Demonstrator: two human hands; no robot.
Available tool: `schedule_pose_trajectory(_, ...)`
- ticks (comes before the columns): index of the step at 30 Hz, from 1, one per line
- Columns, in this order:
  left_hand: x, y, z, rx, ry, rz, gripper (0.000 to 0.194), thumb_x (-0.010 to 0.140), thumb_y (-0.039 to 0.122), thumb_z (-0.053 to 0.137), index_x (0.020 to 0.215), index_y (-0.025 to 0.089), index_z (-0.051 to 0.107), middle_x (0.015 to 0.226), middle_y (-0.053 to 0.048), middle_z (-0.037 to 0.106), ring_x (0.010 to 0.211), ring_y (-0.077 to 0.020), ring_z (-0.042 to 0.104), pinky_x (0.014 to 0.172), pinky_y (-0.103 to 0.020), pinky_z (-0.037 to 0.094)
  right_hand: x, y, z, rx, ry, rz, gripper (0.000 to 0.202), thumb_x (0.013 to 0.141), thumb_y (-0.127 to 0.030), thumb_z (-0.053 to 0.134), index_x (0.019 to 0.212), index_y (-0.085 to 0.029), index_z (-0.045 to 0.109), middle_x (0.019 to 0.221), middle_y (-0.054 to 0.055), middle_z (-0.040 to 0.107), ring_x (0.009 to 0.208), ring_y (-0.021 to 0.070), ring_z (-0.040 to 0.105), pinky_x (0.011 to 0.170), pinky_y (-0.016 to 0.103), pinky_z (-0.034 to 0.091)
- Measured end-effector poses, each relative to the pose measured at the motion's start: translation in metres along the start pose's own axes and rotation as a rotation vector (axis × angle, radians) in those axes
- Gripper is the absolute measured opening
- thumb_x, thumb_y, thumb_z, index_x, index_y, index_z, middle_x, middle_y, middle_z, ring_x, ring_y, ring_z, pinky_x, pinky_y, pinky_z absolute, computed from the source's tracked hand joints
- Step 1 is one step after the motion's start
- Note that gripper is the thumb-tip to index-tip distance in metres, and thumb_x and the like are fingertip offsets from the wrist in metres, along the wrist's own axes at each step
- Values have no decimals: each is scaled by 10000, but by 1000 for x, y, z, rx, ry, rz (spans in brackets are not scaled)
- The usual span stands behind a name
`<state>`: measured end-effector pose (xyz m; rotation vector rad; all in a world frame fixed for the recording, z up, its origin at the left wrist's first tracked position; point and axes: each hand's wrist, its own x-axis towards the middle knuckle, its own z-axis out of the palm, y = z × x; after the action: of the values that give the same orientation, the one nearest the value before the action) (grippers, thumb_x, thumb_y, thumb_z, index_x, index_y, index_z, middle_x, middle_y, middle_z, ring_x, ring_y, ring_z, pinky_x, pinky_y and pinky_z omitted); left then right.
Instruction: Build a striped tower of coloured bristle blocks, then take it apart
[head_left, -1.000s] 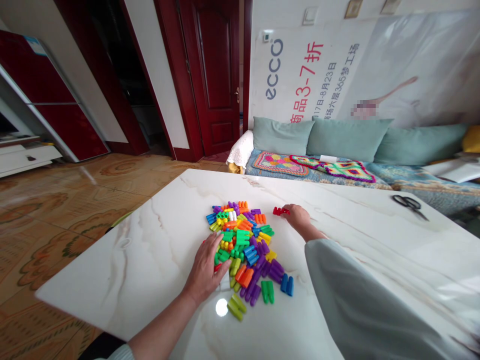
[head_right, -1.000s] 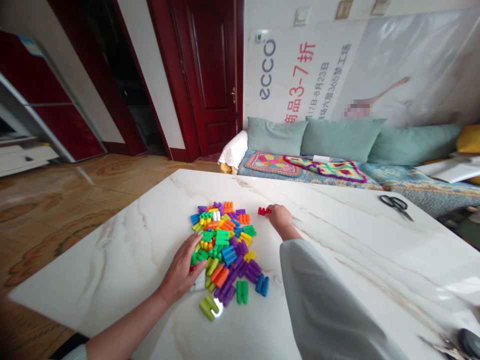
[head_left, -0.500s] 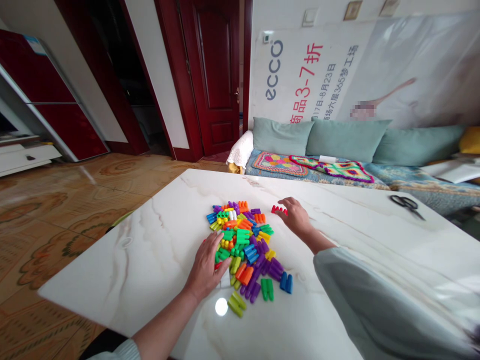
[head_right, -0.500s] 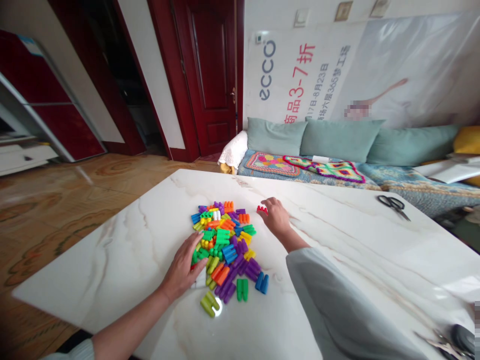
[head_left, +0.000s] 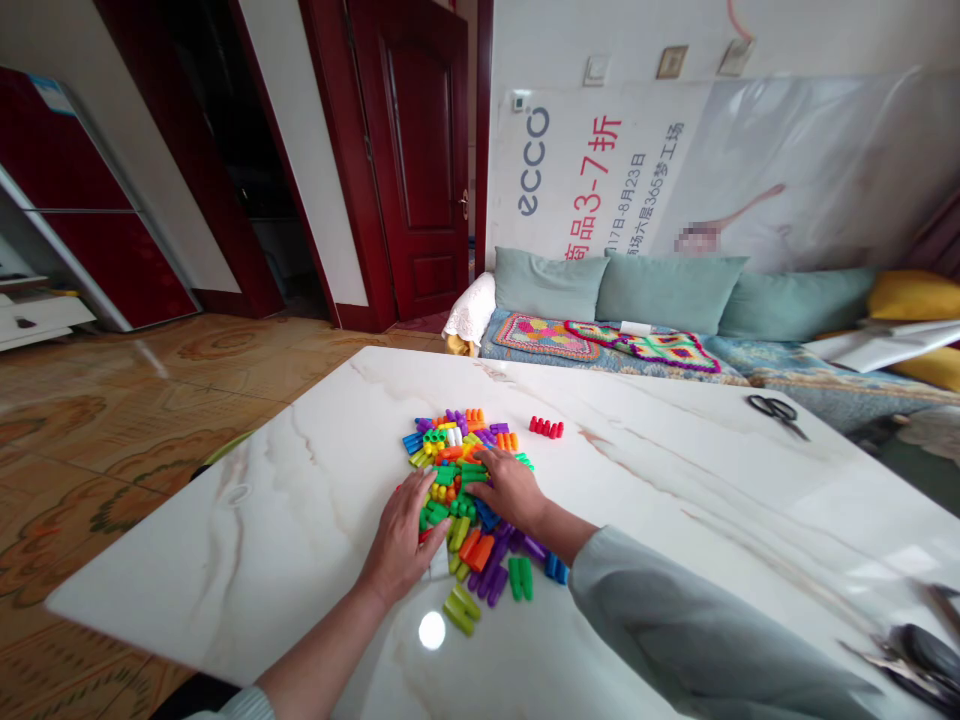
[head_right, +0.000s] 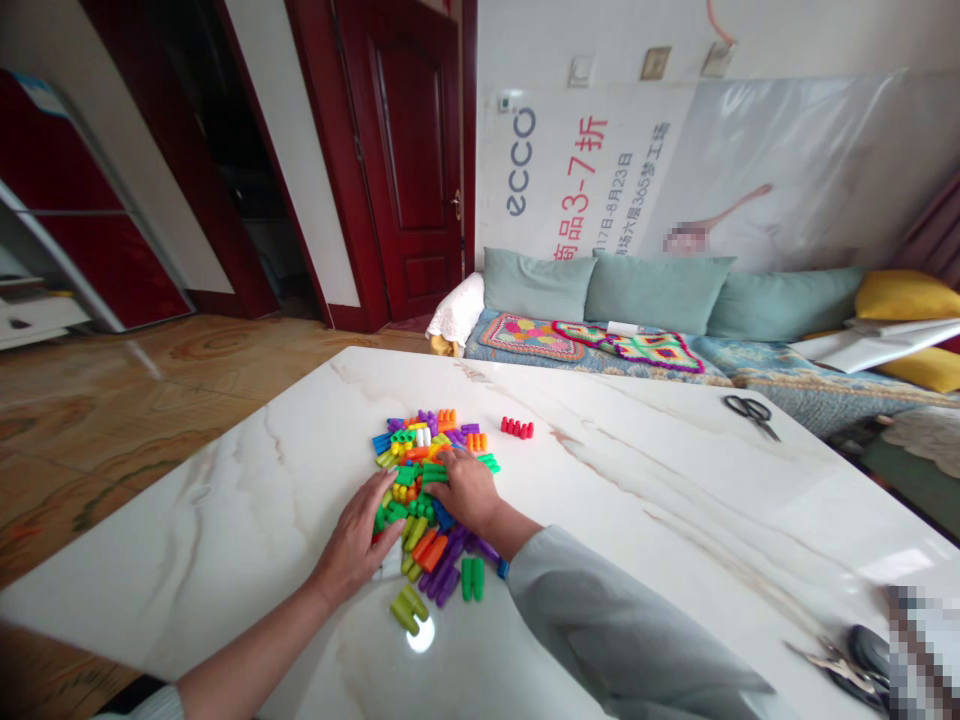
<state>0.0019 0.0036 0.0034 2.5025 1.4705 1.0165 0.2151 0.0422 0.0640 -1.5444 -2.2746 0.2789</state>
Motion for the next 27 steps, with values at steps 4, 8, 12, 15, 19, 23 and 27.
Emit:
schedule_pose_trajectory(4,0,0,1,-4,1,-1,627,909,319,478,1464,213,207,1453,-138,387,1375,-289,319,1104,-522,326,2,-5,6,42,13,20,374,806,-382,647,1122,-186,600,1056,77,668,973,209,611,787,263,430)
schedule_pose_trajectory(8,0,-1,1,-10,5,6,630,907,316,480,1466,219,206,1459,-134,379,1381,-285,309,1106,-519,326,1,-6,8,87,34,13,225,787,-331,659,961,-191,627,952,53,678,844,182,620,694,246,411)
schedule_pose_trajectory(12,-1,-1,1,-6,-2,2,629,908,325,479,1466,217,209,1463,-135,378,1383,-287,306,1106,-524,323,10,13,-4,163,150,25,171,769,-254,647,917,-175,615,840,29,669,740,148,596,647,226,401)
schedule_pose_trajectory(15,-1,-1,1,0,-2,-6,628,906,336,482,1464,210,221,1470,-137,371,1382,-288,309,1108,-522,320,17,50,-22,47,218,158,129,774,-209,611,899,-183,634,847,22,668,753,137,597,671,214,405)
schedule_pose_trajectory(19,-1,1,-1,13,-5,-16,626,909,343,479,1463,206,222,1482,-145,351,1383,-284,308,1111,-511,317,15,105,-37,-50,203,286,100,743,-167,608,823,-169,667,845,67,665,752,176,603,644,245,387)
schedule_pose_trajectory(23,-1,2,-1,19,-15,-16,633,914,343,470,1469,213,196,1483,-144,345,1382,-287,307,1113,-521,309,11,129,-30,-97,160,329,89,726,-148,605,774,-168,676,799,64,670,732,187,607,634,254,380)
schedule_pose_trajectory(27,-1,0,0,9,-18,-8,638,915,331,466,1474,223,177,1481,-138,346,1384,-290,301,1112,-530,310,12,124,-20,-107,209,322,198,774,-184,577,957,-169,650,935,69,672,787,175,608,667,247,393)
